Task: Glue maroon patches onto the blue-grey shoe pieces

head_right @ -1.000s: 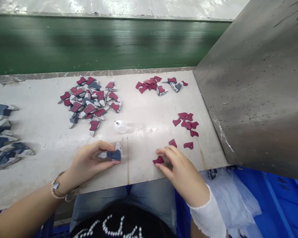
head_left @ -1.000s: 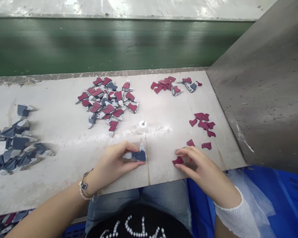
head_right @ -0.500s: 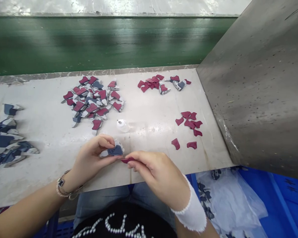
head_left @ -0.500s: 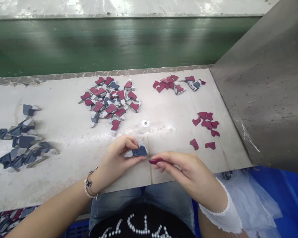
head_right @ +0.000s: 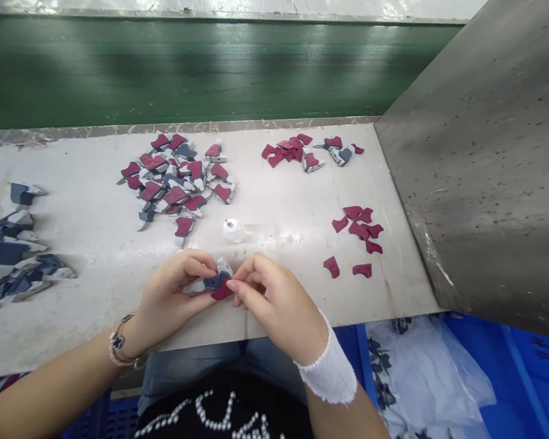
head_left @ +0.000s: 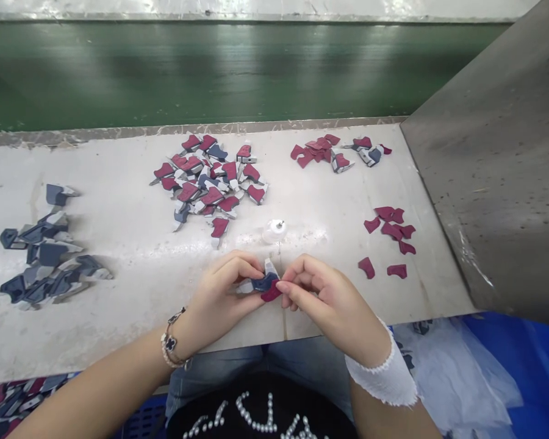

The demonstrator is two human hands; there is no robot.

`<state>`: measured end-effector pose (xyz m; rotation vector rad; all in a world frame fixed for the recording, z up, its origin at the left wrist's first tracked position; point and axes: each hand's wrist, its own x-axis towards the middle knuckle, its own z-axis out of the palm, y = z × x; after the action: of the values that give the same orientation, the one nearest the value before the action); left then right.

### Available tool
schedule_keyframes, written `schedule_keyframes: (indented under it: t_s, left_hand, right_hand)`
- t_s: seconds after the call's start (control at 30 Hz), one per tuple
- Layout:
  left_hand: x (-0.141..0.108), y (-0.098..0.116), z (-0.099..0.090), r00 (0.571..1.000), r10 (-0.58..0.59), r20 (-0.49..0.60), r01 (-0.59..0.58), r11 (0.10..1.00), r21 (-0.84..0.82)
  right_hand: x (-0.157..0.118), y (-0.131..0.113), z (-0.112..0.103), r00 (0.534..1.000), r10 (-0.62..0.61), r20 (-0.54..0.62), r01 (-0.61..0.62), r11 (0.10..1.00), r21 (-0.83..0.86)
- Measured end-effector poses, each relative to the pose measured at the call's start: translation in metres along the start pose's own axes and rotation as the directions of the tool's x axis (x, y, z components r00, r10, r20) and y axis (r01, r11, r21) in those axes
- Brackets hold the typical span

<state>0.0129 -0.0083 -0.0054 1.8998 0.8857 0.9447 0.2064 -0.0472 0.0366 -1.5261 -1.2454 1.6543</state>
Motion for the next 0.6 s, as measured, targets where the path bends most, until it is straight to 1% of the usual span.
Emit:
schedule_keyframes:
  t_s: [0.17,0.23,0.33,0.47,0.6]
  left_hand:
    - [-0.0054,-0.0022,0.0010,0.994,-0.102,0.031,0.105,0.988,-0.116]
    - [-0.0058,-0.0025,0.0006,0.993,-0.106,0.051,0.111,0.987,-0.120]
    - [-0.0037,-0.0014,-0.0004,0.997,-0.053,0.048,0.057,0.995,-0.078]
    - [0.0004,0.0013,-0.0017,0.999,0.037,0.003,-0.037,0.999,0.006]
    - [0.0018,0.0026,-0.0034,0.997,0.069,-0.016,-0.069,0.998,-0.003]
  right_hand:
    - [0.0019,0.0009,0.0006,1.000,0.022,0.000,-0.022,0.996,0.088]
    - [0.0029,0.0007,0.0007,1.000,0.027,-0.014,-0.026,0.995,0.093]
    - [0.0043,0.0004,0.0013,0.999,0.020,-0.030,-0.017,0.995,0.097]
    - [0.0052,0.0005,0.0036,0.999,0.014,-0.036,-0.008,0.990,0.140]
    - [0.0058,0.0010,0.0030,0.999,-0.004,-0.045,0.010,0.992,0.128]
